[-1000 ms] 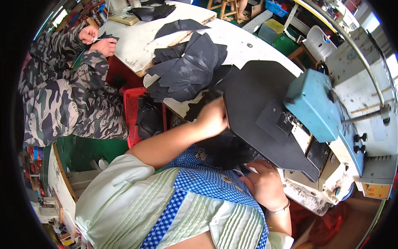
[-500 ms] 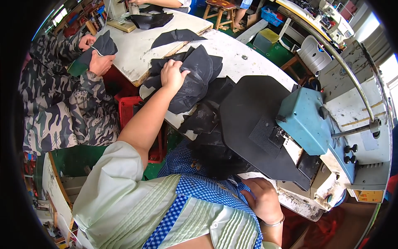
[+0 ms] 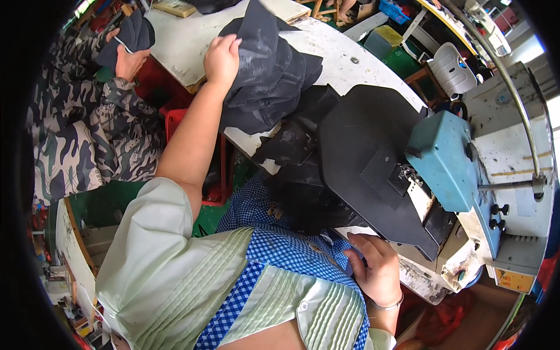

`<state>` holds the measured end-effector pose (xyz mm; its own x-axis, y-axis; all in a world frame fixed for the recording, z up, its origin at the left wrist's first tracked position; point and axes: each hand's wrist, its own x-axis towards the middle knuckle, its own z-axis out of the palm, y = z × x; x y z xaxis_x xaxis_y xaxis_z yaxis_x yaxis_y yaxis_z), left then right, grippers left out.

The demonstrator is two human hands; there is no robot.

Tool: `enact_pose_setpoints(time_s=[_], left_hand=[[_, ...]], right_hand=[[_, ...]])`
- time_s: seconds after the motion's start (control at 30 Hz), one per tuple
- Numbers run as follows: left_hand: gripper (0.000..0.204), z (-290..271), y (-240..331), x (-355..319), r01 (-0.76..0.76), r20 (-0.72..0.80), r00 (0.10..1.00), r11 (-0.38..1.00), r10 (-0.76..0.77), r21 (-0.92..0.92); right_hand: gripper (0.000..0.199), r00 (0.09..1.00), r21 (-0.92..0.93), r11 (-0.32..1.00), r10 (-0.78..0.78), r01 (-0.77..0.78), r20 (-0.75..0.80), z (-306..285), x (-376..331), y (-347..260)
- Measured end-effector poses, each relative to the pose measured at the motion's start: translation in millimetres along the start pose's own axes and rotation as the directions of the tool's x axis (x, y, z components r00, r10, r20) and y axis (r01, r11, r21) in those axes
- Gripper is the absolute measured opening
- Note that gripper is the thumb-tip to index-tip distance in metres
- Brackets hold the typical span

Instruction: Sewing pieces of black shoe material using an industrial sewing machine.

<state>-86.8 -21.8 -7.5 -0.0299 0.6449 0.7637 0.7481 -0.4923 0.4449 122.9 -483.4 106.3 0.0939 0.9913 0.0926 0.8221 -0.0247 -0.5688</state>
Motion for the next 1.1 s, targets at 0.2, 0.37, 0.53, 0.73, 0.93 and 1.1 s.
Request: enact_pose_setpoints(time_s=[0.2, 0.37, 0.53, 0.73, 0.93, 1.1], left_hand=[[0.017, -118.2, 74.0, 35.1, 0.123, 0.301, 0.953, 0.870, 0.030, -0.477], [0.016, -177.7, 152.4, -34.6, -0.133, 0.315, 0.718, 0.567, 0.620, -0.813], [0.010, -179.1, 174.4, -72.7, 0.336, 0.586, 0.495, 0.481, 0.642, -0.810], [0.027, -163.9, 181.5, -71.6, 0.790, 0.776, 0.327, 0.294, 0.540, -0.538], [0.041, -146.7, 217.0, -62.2, -0.044, 0.525, 0.394, 0.586, 0.754, -0.809], [0.035, -133.5, 248.9, -68.6, -0.335, 0.429, 0.346, 0.537, 0.834, -0.774]], right_hand=[[0.038, 0.932, -0.095, 0.991, -0.117, 0.090, -0.342, -9.9, -8.5, -8.5], [0.090, 0.744, -0.448, 0.888, -0.369, 0.104, -0.558, -1.3, 13.6, -10.2], [0.038, 0.767, -0.582, 0.769, -0.533, 0.264, -0.357, -11.3, 38.1, -19.7], [0.049, 0.788, -0.519, 0.825, -0.467, 0.224, -0.402, -8.8, 28.7, 1.3], [0.033, 0.888, -0.428, 0.895, -0.295, 0.128, -0.352, -17.5, 35.6, 25.9], [0.035, 0.905, -0.456, 0.884, -0.272, 0.101, -0.327, -20.8, 47.7, 37.9]])
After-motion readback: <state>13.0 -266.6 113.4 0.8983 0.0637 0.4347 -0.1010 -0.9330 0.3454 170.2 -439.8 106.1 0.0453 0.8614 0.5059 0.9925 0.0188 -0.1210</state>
